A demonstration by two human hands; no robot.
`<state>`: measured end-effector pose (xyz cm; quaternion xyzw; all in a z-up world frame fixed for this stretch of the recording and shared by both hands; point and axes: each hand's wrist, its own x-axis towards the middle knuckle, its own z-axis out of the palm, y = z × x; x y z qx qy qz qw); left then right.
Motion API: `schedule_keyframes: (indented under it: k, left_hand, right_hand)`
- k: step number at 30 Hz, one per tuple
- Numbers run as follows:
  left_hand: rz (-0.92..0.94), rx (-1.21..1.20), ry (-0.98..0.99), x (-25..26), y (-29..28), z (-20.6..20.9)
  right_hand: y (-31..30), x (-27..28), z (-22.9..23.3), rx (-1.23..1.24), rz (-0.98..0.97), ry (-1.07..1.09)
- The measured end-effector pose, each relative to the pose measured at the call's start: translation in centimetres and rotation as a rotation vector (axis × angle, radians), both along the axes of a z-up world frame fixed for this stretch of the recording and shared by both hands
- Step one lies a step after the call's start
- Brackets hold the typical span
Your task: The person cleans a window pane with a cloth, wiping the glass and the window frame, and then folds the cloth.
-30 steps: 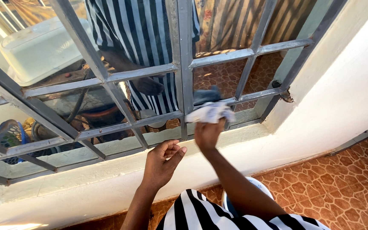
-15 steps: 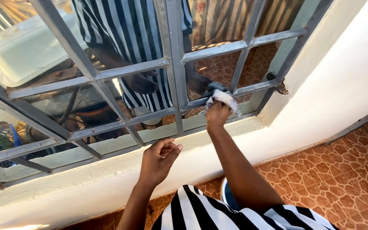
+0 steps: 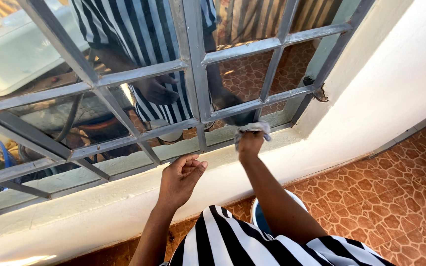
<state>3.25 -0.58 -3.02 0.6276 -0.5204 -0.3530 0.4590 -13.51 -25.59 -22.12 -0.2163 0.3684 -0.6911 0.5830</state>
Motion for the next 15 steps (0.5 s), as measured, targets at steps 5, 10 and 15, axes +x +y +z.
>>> schedule_keyframes:
  k: [5, 10, 15]
  left_hand:
    - [0.006, 0.035, -0.017, -0.2, -0.5, -0.3]
    - [-0.045, -0.022, -0.01, 0.0, -1.6, -0.8]
    - [0.034, 0.009, 0.013, 0.9, -1.0, -1.3]
  right_hand:
    - [-0.5, 3.9, 0.4, -0.019, -0.216, 0.754]
    - [7.8, 8.5, 0.2, -0.369, -0.198, 1.171]
    - [2.2, 0.4, 1.5, -0.31, -0.078, 0.564]
